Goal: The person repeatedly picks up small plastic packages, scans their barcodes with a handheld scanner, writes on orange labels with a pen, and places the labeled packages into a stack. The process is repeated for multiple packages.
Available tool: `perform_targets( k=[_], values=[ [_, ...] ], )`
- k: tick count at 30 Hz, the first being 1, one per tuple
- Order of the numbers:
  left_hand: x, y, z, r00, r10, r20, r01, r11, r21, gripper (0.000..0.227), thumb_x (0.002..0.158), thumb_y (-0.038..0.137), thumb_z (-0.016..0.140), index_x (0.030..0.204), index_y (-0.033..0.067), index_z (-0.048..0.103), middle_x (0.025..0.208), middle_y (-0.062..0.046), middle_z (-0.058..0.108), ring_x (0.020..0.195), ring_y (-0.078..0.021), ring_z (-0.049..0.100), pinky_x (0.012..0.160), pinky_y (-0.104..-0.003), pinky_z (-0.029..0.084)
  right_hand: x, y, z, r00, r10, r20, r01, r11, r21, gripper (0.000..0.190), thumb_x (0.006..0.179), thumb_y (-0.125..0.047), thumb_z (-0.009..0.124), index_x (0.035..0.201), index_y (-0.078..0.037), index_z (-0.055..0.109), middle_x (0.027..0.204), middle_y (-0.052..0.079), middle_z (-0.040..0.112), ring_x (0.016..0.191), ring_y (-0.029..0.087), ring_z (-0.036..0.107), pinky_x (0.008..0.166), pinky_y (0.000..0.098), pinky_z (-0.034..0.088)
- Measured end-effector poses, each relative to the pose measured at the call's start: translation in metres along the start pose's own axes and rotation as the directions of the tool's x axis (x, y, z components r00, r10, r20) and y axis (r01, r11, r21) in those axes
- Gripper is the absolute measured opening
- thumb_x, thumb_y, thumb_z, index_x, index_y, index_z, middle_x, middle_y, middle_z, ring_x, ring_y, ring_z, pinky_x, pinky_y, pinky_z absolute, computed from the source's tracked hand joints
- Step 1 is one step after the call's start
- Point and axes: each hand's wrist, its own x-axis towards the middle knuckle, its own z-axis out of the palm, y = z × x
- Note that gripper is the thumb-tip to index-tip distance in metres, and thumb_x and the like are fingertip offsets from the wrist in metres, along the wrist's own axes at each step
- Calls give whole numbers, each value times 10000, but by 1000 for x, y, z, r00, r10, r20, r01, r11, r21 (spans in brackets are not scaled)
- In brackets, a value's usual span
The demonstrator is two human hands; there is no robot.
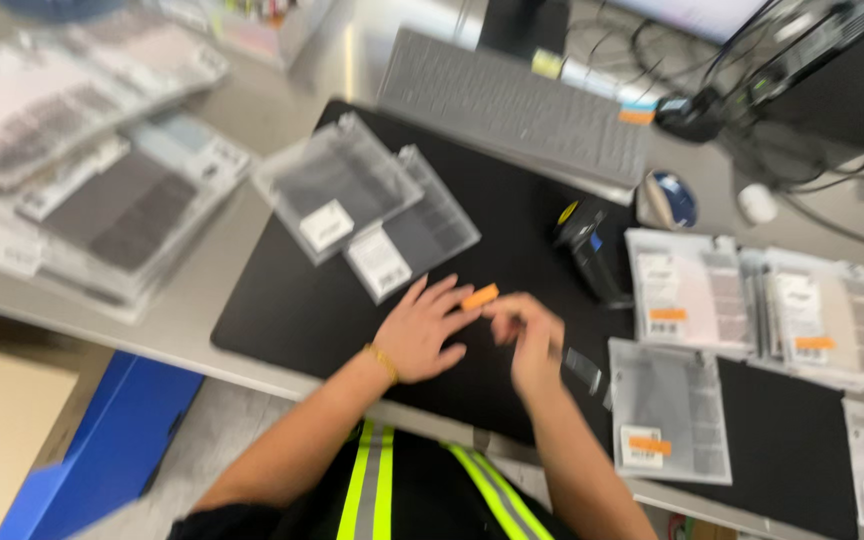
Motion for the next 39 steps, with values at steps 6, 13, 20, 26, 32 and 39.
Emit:
perform_targets(
  k=[6,13,20,26,32,39],
  values=[
    [1,-2,2,999,-29,34,29,1000,1,632,809,358,739,1397,178,594,1511,-108,476,1471,-331,346,1213,-580,215,18,88,-17,977,212,20,-208,930,302,87,870,56,594,917,-17,588,769,56,658,657,96,633,608,222,501],
    [-1,2,-1,999,-36,29,36,999,2,605,816,348,741,1382,184,605,1516,-100,474,1477,-326,348,1212,-588,239,19,99,-11,982,159,101,-161,987,13,132,895,49,666,830,-26,580,825,57,708,723,55,645,665,201,520],
    [-2,0,1,999,-32,33,32,999,9,600,820,345,739,1372,154,598,1519,-104,474,1480,-332,349,1214,-584,234,16,111,-11,986,157,53,-143,970,-199,190,872,40,718,770,-31,574,706,30,631,624,28,532,564,201,419],
    [0,0,0,999,-33,30,33,999,11,635,815,343,734,1404,161,583,1513,-106,474,1471,-331,352,1216,-585,223,19,104,-9,975,222,13,-218,965,-144,182,867,19,704,766,-41,565,686,13,632,601,29,565,555,193,446],
    [0,2,-2,998,-38,50,37,999,19,639,824,351,732,1412,160,570,1515,-115,468,1473,-335,347,1215,-584,211,21,100,-8,970,241,-17,-242,965,-103,188,868,21,698,761,-48,559,681,14,653,597,33,589,560,192,466],
    [0,1,-2,999,-36,36,36,999,14,643,816,345,734,1411,162,576,1509,-117,476,1471,-337,352,1214,-585,217,21,104,-9,978,208,-2,-207,973,-102,196,859,49,681,748,-56,559,685,-7,631,602,16,565,567,181,460]
  ],
)
